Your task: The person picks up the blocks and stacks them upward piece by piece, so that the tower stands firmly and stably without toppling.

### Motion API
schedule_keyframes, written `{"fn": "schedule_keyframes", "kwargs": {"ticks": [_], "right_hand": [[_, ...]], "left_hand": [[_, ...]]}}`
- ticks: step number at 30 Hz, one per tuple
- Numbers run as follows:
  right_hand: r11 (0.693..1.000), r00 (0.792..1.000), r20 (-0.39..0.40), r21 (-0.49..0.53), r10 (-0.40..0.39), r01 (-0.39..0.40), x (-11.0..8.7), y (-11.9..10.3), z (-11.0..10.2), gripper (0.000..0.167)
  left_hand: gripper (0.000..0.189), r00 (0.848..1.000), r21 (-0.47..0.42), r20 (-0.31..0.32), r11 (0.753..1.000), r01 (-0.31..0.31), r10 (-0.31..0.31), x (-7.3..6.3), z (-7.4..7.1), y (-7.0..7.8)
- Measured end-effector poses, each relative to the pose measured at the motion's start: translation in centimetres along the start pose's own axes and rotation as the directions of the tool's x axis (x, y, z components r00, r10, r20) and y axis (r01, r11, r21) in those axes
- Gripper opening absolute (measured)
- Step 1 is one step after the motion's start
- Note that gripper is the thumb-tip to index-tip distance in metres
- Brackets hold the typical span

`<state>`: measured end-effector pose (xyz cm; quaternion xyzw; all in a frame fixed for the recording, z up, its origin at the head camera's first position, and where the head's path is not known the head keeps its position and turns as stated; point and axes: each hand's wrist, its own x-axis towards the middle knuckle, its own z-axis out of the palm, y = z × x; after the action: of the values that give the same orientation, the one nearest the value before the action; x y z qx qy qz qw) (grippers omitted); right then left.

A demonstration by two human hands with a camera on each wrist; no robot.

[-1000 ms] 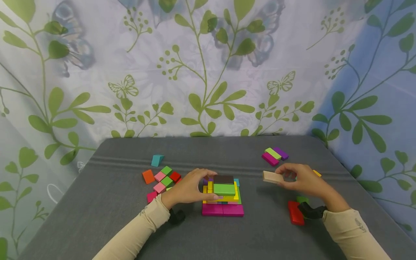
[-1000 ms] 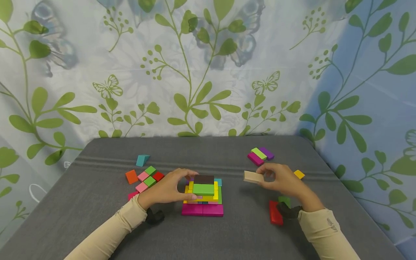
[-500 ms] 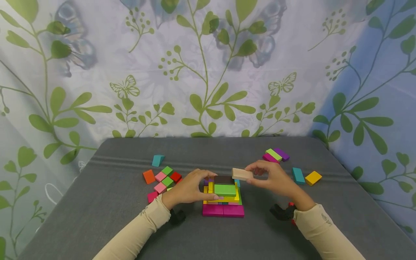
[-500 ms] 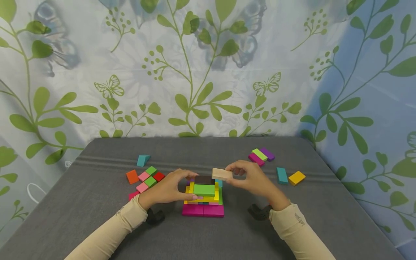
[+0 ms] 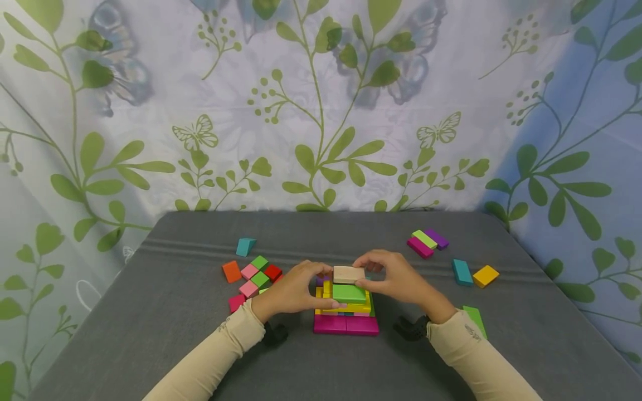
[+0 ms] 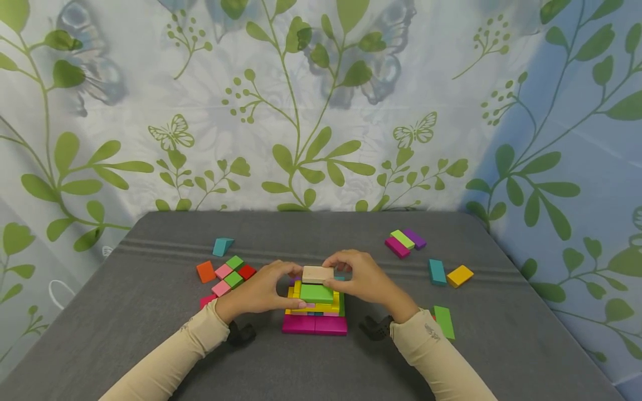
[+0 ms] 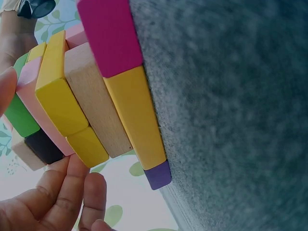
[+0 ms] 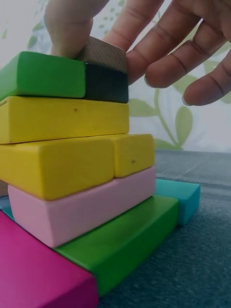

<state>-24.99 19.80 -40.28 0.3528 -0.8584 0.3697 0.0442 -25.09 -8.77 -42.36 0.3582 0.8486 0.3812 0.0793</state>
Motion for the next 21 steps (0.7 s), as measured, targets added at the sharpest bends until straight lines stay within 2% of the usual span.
{"fn": "schedule_keyframes", "kwargs": {"ticks": [11,21], "right_hand": [[1.0,0.999,0.034,-0.003,0.027,-0.027,0.39,-0.51,0.04,0.023],[0.999,0.998,0.034,-0.024,0.049,-0.048,0.19,-0.78,0.0,0.023]], "left_hand": [[0.059,1.0,0.02,-0.003,1.0,-0.012,0.012,0.02,-0.07,-0.09],[0.065,1.0,0.011,-0.006,1.0,-0.003,0.003,0.01,-0.05,-0.07]]}}
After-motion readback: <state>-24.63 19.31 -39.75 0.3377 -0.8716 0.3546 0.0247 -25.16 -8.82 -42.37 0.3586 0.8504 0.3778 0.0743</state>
